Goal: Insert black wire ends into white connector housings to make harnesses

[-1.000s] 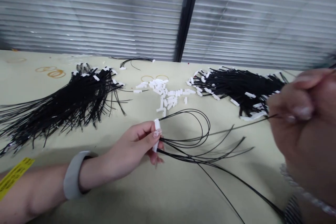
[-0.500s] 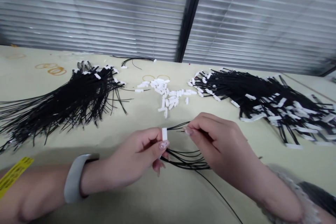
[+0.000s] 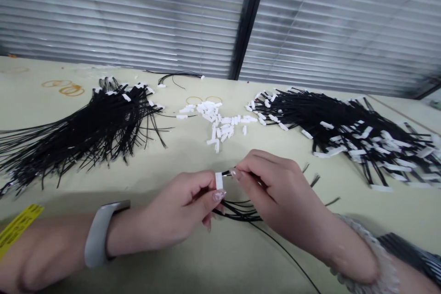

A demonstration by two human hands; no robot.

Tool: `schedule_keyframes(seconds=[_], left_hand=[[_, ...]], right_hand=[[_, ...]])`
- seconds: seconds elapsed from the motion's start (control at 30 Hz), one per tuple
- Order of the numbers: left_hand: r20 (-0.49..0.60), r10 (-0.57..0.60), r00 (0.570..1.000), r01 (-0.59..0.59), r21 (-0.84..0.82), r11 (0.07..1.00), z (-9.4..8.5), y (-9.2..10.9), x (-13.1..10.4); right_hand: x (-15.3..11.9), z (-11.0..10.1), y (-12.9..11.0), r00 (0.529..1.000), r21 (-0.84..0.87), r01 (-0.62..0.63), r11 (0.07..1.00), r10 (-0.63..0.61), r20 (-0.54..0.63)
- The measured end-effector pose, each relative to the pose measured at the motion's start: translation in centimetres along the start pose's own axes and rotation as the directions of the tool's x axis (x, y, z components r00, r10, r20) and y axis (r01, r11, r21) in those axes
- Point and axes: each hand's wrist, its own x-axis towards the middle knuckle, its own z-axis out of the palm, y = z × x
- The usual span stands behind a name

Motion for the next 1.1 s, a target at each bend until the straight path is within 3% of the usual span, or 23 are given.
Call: schedule_keyframes(seconds=[0.53, 0.83, 1.1], left_hand=[[0.020, -0.005, 1.000, 0.008, -0.149, 0.989, 0.0, 0.1, 0.1], [0.049, 0.009, 0.999, -0.003, -0.106, 0.994, -0.1, 0.1, 0.1], [0.057, 0.007, 0.998, 0.002, -0.156, 0.988, -0.1, 0.6, 0.1]], right_hand=[[0.1, -0.3, -0.1, 1.000, 0.046, 0.018, 0.999, -0.017, -0.024], [0.1, 0.3, -0.3, 1.000, 0.052, -0.017, 0.999, 0.016, 0.022], [-0.1, 1.1, -0.7, 0.999, -0.076, 0.033, 0.997, -0.033, 0.004]])
